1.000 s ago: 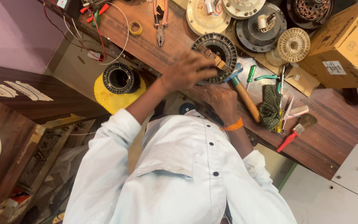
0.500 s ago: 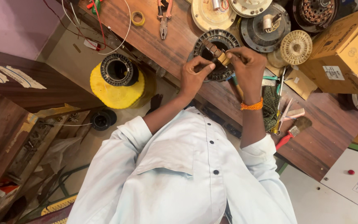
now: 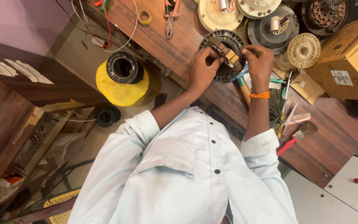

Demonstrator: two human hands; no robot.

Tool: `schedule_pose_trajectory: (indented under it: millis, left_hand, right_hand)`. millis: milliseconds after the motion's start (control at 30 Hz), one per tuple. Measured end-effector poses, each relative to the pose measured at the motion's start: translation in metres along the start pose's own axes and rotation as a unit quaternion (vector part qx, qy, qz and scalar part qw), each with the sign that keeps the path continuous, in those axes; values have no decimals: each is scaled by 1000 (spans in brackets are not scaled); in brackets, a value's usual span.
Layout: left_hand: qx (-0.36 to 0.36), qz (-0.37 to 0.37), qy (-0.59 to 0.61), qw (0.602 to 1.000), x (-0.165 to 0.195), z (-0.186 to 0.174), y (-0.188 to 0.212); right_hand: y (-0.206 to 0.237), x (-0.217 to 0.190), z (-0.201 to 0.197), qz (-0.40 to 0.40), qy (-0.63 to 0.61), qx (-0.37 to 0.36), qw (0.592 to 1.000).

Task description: The person fits copper bars into the slots of a circular motor component on a workbench, pressing each piece into place by hand and tapping them with a mallet. They then use a screwdriver and pliers to work on the assembled part, adjusting the fitted pieces.

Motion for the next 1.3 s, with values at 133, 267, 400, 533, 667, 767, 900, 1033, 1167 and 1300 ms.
schedule_pose_trajectory:
  millis: [133,267,400,533,667,767,900,1033,1167,1300]
  left_hand:
    - [144,294,-135,935,53,-34,14]
    - [29,503,-228,833,74,-25,5]
    - [-115,536,-218,808,80,-17,-17]
    - [-194,509,-184,818,87,-13,-31]
    - [-233,486,-166,826,85,-9,-37]
    - [-252,473,-148,831,81,-6,-38]
    - [-232,439,-110,861,75,-8,-42]
    - [-224,498,-163,822,77,-5,-35]
    - [-261,493,-170,812,73,-2,-41]
    - [-315,454,-130,824,69,2,-52]
  right_hand:
    - [15,23,-23,23,-29,24,999]
    - [42,36,-44,64,-75,36,994]
    - [64,7,-46,29,-86,-33,995]
    - [86,-15,-28,54,-74,-74,993]
    - [93,-28,-7,25,34,-65,997]
    - [90,-24,-3,14,-7,-52,999]
    - [74,9,-26,75,-39,48,995]
    - [56,30,-30,39,-101,79,991]
    - [56,41,-28,69,-125,91,986]
    - [74,24,-21,65,-58,27,996]
Point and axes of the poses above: each hand's wrist, its own y-axis away from the middle knuckle, its own z-axis out of the palm, x = y × z, the point moved 9 cm from there along -y, towards the middle knuckle, and after that the axes turned 12 degrees about -y, right-handed, at the moved point
